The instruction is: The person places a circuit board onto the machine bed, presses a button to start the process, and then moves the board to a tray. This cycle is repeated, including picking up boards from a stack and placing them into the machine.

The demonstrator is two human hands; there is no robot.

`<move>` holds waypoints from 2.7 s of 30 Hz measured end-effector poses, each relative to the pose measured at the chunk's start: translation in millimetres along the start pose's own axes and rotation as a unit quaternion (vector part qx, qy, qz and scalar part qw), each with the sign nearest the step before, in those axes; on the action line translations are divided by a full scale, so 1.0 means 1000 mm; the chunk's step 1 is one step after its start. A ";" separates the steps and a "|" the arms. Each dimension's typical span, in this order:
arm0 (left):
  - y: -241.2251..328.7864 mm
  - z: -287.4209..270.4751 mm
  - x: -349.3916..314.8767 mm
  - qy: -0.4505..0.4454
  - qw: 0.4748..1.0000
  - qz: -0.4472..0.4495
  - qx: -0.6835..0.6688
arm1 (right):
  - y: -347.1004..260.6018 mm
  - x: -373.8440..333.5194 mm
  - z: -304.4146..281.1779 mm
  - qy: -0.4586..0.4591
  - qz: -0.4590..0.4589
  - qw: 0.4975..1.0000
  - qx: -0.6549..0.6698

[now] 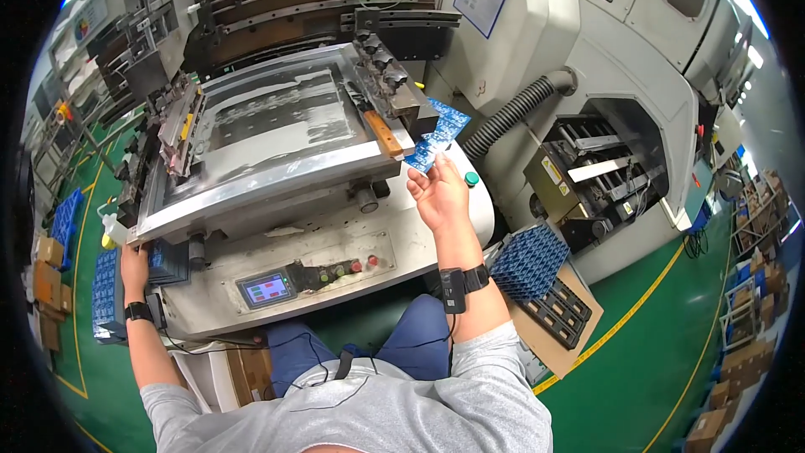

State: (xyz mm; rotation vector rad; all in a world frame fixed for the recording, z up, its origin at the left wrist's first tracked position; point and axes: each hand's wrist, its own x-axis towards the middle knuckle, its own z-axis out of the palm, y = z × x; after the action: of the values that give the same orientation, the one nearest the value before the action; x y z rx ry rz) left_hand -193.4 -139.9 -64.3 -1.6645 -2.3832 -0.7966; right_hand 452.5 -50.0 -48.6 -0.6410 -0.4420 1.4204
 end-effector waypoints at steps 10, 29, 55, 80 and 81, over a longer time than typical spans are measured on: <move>-0.073 0.025 0.017 -0.009 0.999 0.014 -0.047 | -0.052 -0.011 -0.040 0.058 -0.083 0.995 -0.021; -0.057 0.022 0.024 -0.041 0.998 0.022 -0.039 | -0.237 -0.034 -0.207 0.240 -0.289 0.926 -0.028; -0.076 0.026 0.028 -0.048 0.996 0.044 -0.064 | -0.181 -0.036 -0.198 0.081 -0.181 0.979 0.045; -0.106 0.073 0.078 -0.085 0.981 0.172 -0.012 | 0.153 -0.254 -0.201 -0.028 0.246 0.897 -0.367; -0.103 0.079 0.075 -0.067 0.984 0.166 -0.020 | 0.146 -0.257 -0.197 -0.027 0.251 0.889 -0.381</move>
State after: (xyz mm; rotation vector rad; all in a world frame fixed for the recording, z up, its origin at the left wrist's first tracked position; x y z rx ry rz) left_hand -300.6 -64.6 -138.4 -2.1168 -2.0926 -0.6975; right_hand 436.9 -328.3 -268.1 -1.4314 -0.9498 1.7451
